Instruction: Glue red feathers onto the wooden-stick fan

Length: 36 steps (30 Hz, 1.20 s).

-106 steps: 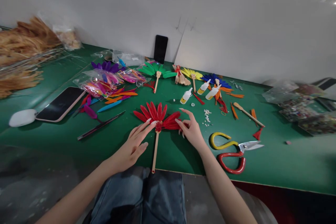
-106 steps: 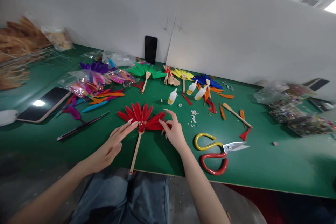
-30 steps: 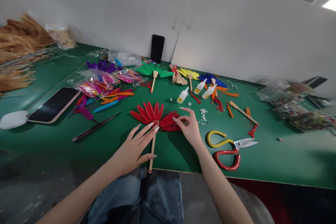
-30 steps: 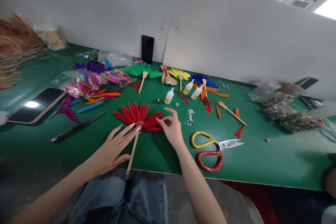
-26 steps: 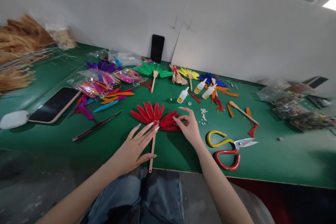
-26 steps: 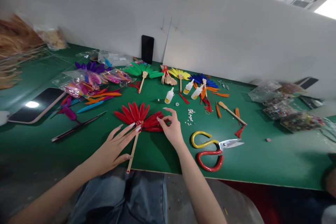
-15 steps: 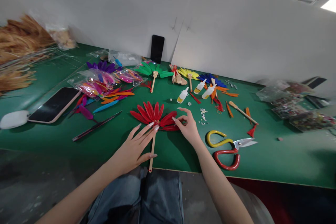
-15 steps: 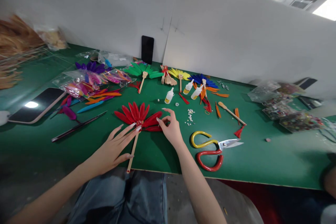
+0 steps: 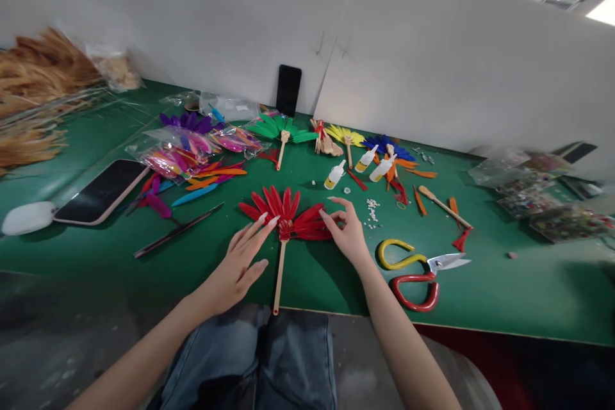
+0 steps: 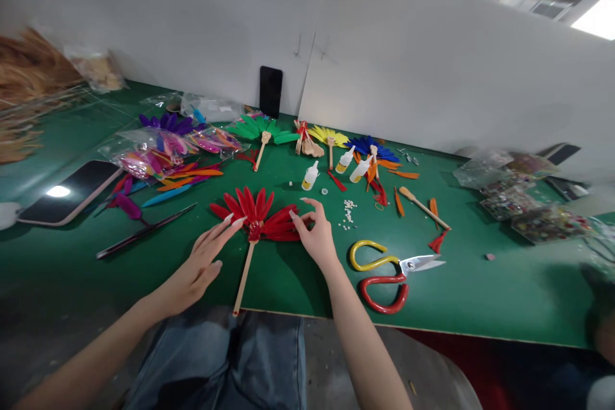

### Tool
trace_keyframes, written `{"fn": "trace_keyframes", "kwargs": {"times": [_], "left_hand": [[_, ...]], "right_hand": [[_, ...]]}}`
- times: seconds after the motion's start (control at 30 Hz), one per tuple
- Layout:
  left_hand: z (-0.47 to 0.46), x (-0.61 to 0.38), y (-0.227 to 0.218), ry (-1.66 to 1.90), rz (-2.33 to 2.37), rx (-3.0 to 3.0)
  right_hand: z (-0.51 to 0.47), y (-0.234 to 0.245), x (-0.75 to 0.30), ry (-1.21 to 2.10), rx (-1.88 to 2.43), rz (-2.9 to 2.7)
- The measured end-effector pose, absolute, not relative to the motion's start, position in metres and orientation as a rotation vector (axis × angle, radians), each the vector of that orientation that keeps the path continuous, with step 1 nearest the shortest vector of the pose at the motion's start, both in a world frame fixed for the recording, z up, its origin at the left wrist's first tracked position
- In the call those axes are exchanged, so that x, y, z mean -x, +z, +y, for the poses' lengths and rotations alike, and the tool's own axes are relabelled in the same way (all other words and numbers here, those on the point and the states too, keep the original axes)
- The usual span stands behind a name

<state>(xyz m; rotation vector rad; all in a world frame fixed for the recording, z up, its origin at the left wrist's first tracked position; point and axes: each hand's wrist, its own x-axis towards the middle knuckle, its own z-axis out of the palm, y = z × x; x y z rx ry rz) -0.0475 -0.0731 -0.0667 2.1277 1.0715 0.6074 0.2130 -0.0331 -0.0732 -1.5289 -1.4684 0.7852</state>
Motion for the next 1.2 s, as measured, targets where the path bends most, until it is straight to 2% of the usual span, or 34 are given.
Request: {"fn": "trace_keyframes", "kwargs": {"times": [0.17, 0.33, 0.4, 0.57, 0.63, 1.0, 1.2], "left_hand": [[-0.072, 0.047, -0.057, 0.969, 0.861, -1.275], [-0.068, 0.046, -0.034, 1.033, 0.571, -0.754], [-0.066, 0.047, -0.027, 0.999, 0.4, -0.543], [-0.064, 0.043, -0.019, 0.909, 0.154, -0.353], [-0.064, 0.039, -0.017, 0.883, 0.109, -0.33], [-0.058, 0.034, -0.012, 0.885, 0.05, -0.342], [-0.048, 0.033, -0.006, 0.863, 0.006, -0.346]], "right_hand": [[-0.033, -0.074, -0.229, 0.479, 1.585, -1.331], [-0.046, -0.067, -0.229, 0.219, 1.404, -1.201], [-0.057, -0.059, -0.215, 0.276, 1.34, -1.236], [-0.079, -0.029, -0.16, 0.76, 1.322, -1.442], [-0.078, -0.018, -0.141, 0.855, 1.322, -1.458], [-0.042, 0.0, -0.117, 1.113, 1.246, -1.259], [-0.031, 0.003, -0.121, 1.138, 1.15, -1.291]]}}
